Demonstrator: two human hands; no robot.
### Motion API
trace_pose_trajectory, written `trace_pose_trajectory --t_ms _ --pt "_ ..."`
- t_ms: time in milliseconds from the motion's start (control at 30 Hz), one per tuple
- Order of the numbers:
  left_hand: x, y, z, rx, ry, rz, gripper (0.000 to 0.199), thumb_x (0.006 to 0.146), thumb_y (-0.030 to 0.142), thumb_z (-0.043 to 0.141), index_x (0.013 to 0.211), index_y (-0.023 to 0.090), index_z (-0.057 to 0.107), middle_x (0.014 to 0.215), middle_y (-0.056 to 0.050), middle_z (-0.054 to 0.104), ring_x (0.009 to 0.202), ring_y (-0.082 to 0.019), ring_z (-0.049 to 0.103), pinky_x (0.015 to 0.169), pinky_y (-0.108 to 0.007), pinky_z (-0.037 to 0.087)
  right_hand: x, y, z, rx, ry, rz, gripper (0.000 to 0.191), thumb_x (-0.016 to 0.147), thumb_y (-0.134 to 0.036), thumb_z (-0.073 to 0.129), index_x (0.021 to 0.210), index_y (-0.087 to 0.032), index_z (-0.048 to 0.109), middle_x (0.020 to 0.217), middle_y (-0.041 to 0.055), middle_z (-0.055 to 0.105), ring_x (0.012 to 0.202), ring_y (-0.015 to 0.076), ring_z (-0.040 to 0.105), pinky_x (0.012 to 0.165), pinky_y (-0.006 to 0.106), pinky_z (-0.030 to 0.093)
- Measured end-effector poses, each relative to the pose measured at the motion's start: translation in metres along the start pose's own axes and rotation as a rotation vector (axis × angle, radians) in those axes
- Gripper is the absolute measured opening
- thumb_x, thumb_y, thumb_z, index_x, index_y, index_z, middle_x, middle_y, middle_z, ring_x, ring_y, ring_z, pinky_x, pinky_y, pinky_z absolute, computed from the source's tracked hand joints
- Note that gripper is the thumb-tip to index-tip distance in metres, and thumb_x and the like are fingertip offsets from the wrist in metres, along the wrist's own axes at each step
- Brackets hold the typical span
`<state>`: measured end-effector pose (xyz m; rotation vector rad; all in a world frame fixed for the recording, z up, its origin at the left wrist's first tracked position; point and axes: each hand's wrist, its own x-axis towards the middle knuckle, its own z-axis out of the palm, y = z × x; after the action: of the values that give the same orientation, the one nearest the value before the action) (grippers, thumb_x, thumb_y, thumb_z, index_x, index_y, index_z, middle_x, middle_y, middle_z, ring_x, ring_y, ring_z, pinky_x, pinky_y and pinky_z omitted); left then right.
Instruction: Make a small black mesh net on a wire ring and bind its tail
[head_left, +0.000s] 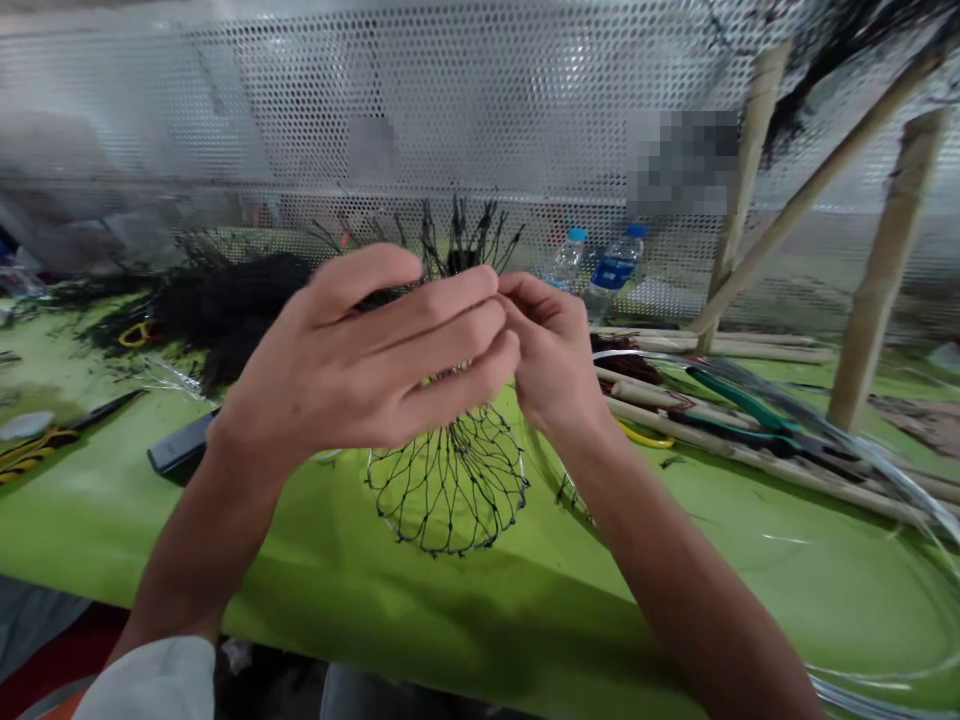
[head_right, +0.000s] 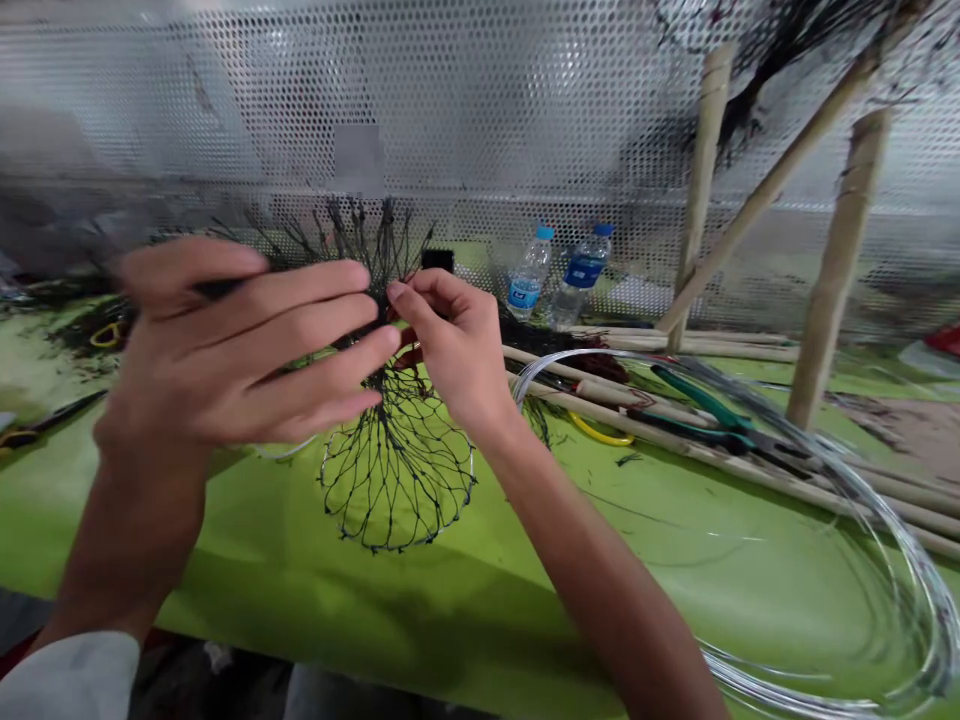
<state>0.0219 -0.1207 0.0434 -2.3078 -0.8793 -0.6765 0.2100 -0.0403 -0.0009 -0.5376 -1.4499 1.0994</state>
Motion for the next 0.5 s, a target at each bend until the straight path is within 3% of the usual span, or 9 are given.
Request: trace_pose_trajectory --t_ms 133,267,500 --pt "0.005 -0.011 0.003 0.222 -0.045 0.197 0.021 0.106 0.022 0.052 0.109 0.023 0.072 0.122 -0.002 0.077 0.124 -0.027 0.073 0.112 -0.052 0.054 0.000 0.002 0.001 0.028 -0.028 0.053 0.032 0.085 -0.044 0.084 0.080 -0.022 0.063 0.073 -0.0046 0.060 0.054 0.0078 0.059 0.045 0.020 0.051" --pt "0.004 -0.017 0.005 0.175 -0.071 0.126 0.020 0.105 0.021 0.054 0.106 0.023 0.074 0.115 -0.002 0.077 0.113 -0.027 0.075 0.110 -0.056 0.052 0.001 0.005 0.001 -0.004 -0.052 0.054 0.032 0.088 -0.046 0.082 0.083 -0.022 0.062 0.076 -0.0041 0.061 0.056 0.0086 0.064 0.047 0.020 0.051" --pt "0.003 -0.026 0.011 0.103 -0.145 0.132 0.029 0.107 0.026 0.049 0.090 0.020 0.072 0.097 -0.003 0.074 0.099 -0.023 0.071 0.114 -0.057 0.045 0.001 0.012 0.002 -0.067 -0.075 0.033 0.025 0.091 -0.043 0.081 0.091 -0.022 0.067 0.080 -0.0028 0.065 0.059 0.0100 0.067 0.053 0.022 0.056"
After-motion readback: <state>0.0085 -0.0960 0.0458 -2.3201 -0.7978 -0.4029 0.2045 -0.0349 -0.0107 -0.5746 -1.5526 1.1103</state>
